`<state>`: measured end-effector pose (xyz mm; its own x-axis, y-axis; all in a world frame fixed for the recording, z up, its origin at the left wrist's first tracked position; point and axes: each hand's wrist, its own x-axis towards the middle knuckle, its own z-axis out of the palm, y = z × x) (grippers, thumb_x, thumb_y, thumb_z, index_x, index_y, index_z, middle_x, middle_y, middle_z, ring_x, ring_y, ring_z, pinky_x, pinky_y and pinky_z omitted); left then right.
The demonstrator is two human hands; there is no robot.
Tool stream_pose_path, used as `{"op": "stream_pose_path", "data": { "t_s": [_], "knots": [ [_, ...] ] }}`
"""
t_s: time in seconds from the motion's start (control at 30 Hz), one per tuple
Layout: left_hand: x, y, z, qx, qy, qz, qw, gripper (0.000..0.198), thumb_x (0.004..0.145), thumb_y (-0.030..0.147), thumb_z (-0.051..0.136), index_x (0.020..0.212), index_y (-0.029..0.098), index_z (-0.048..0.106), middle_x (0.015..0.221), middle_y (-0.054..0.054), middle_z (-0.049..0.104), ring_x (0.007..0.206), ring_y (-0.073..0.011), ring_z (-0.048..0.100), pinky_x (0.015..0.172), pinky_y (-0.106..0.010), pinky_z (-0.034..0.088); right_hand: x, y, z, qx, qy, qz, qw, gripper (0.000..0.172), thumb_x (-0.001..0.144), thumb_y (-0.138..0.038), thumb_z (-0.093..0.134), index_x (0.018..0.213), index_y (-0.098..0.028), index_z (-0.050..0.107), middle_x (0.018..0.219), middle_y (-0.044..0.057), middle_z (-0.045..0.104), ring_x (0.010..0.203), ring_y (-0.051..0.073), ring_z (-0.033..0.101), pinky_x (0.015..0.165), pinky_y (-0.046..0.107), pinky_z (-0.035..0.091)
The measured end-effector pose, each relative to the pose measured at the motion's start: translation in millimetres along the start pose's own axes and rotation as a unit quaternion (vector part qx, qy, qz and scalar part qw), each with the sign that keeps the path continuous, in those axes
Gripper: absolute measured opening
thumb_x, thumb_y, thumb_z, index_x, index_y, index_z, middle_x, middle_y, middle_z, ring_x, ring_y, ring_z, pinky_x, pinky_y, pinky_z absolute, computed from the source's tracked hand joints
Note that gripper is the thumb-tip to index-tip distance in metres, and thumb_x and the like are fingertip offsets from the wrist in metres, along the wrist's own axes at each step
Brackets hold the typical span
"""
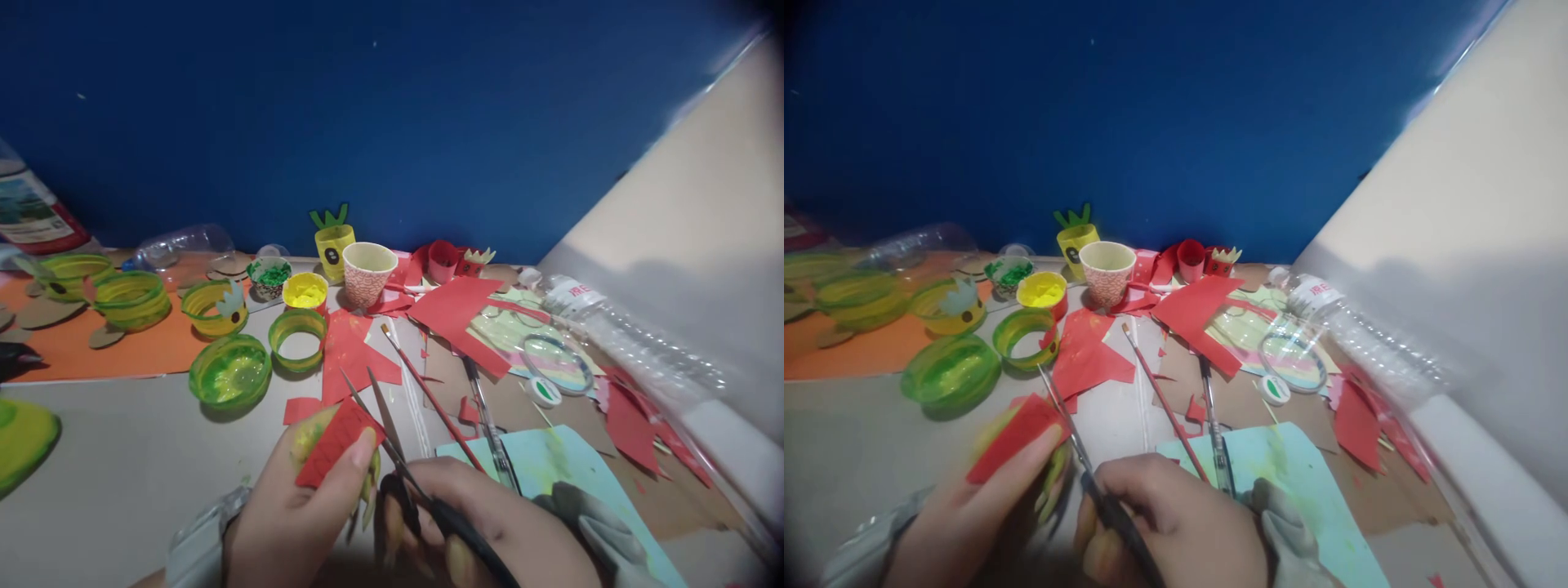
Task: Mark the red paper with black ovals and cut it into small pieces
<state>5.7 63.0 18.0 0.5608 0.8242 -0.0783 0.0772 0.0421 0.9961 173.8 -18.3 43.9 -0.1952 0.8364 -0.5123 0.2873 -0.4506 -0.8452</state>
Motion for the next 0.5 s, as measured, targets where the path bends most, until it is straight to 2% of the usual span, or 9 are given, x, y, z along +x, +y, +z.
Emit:
{"op": "stream_pose_path", "data": {
  "t_s": [0.2,0.33,0.43,0.5],
  "knots": [
    [3.8,4.1,4.6,-0.01,0.003,-0.001,1.0,0.026,0.087,0.035,0.052,0.069,0.018,0.06,0.064,0.001,0.06,0.061,-0.0123,0.056,0.059,-0.013,0.049,0.0,-1.1,0.1,-0.021,0.007,0.025,0.999,0.033,0.079,-0.051,0.057,0.075,-0.018,0.06,0.071,0.0,0.054,0.065,0.014,0.048,0.056,0.022,0.041],
    [2.0,6.8,4.0,-0.011,0.001,0.004,1.0,0.026,0.087,0.035,0.051,0.071,0.018,0.062,0.066,0.001,0.062,0.064,-0.013,0.057,0.061,-0.014,0.05,1.0,-2.5,1.7,-0.02,0.004,0.028,0.999,0.033,0.075,-0.05,0.061,0.074,-0.018,0.059,0.07,-0.001,0.053,0.065,0.014,0.047,0.057,0.021,0.04],
    [0.6,6.2,2.1,0.002,0.006,0.018,1.0,0.023,0.087,0.035,0.053,0.08,0.018,0.067,0.079,0.0,0.067,0.068,-0.0125,0.06,0.066,-0.014,0.051,1.0,-5.2,1.8,-0.014,0.012,0.019,1.0,0.035,0.077,-0.052,0.057,0.076,-0.017,0.06,0.071,0.0,0.053,0.066,0.014,0.047,0.058,0.022,0.039],
    [-0.1,5.3,1.7,0.002,0.012,0.018,1.0,0.022,0.086,0.034,0.053,0.083,0.019,0.068,0.081,0.0,0.068,0.069,-0.0121,0.06,0.066,-0.013,0.051,1.6,-6.3,1.1,-0.002,-0.01,-0.003,1.0,0.038,0.077,-0.054,0.056,0.077,-0.016,0.06,0.072,0.0,0.052,0.065,0.014,0.046,0.058,0.022,0.038]
  ]
}}
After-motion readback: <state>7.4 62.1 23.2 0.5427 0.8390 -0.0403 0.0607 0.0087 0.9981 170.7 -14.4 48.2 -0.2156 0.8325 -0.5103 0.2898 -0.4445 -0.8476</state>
